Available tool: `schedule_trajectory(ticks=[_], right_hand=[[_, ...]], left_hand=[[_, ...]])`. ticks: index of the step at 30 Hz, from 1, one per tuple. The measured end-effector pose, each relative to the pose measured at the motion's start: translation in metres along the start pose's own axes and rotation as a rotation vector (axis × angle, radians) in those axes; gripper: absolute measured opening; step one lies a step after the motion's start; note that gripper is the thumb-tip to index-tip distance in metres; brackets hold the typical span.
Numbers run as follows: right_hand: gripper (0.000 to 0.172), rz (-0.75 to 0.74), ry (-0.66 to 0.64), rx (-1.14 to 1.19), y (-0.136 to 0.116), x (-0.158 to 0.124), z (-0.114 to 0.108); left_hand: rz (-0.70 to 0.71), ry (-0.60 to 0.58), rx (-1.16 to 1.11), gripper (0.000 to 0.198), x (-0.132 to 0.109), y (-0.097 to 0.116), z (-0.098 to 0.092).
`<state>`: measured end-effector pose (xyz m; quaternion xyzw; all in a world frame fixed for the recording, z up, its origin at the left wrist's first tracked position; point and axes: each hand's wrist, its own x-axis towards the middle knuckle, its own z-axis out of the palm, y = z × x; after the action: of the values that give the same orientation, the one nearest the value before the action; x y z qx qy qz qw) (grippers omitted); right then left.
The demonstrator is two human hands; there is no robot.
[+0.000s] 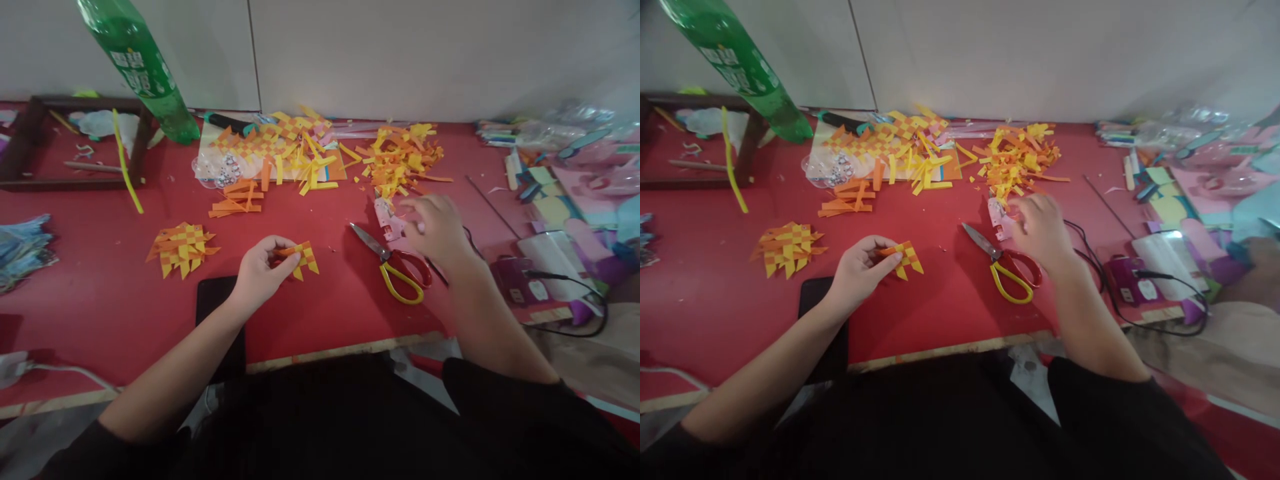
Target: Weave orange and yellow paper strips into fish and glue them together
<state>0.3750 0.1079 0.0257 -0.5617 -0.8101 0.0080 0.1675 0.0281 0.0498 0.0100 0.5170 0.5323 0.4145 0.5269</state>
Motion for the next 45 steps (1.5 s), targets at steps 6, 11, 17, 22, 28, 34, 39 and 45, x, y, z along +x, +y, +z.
schedule_trajectory(ticks=[6, 11, 17, 22, 28, 34, 39, 45], right_hand=[[0.012, -0.195, -0.066, 0.234, -0.083, -0.016, 0.045], [0.012, -0.094, -0.045, 0.292, -0.099, -0.013, 0.06], [0.012, -0.04, -0.076, 0.317, -0.102, -0.009, 0.056], [0.015, -0.06, -0.085, 0.379, -0.112, -0.003, 0.048], [0.012, -0.106, 0.031, 0.54, -0.142, 0.003, 0.03], [0.01, -0.167, 0.149, 0.594, -0.158, -0.002, 0.043], [0.006, -0.179, 0.223, 0.583, -0.157, -0.004, 0.046], [0.011, -0.18, 0.345, 0.6, -0.155, -0.005, 0.038]], left_hand=[[-0.007, 0.002, -0.004, 0.014, 0.0, 0.0, 0.0], [-0.008, 0.006, -0.01, 0.013, -0.001, 0.0, 0.0], [-0.016, 0.009, -0.022, 0.013, -0.001, 0.001, 0.001], [-0.032, 0.012, -0.041, 0.014, -0.001, 0.003, 0.001], [-0.09, -0.028, -0.112, 0.027, -0.002, 0.004, 0.001], [-0.112, -0.073, -0.147, 0.035, -0.004, 0.004, 0.001], [-0.112, -0.074, -0.15, 0.033, -0.004, 0.005, 0.001], [-0.12, -0.064, -0.145, 0.031, -0.005, 0.002, 0.003]])
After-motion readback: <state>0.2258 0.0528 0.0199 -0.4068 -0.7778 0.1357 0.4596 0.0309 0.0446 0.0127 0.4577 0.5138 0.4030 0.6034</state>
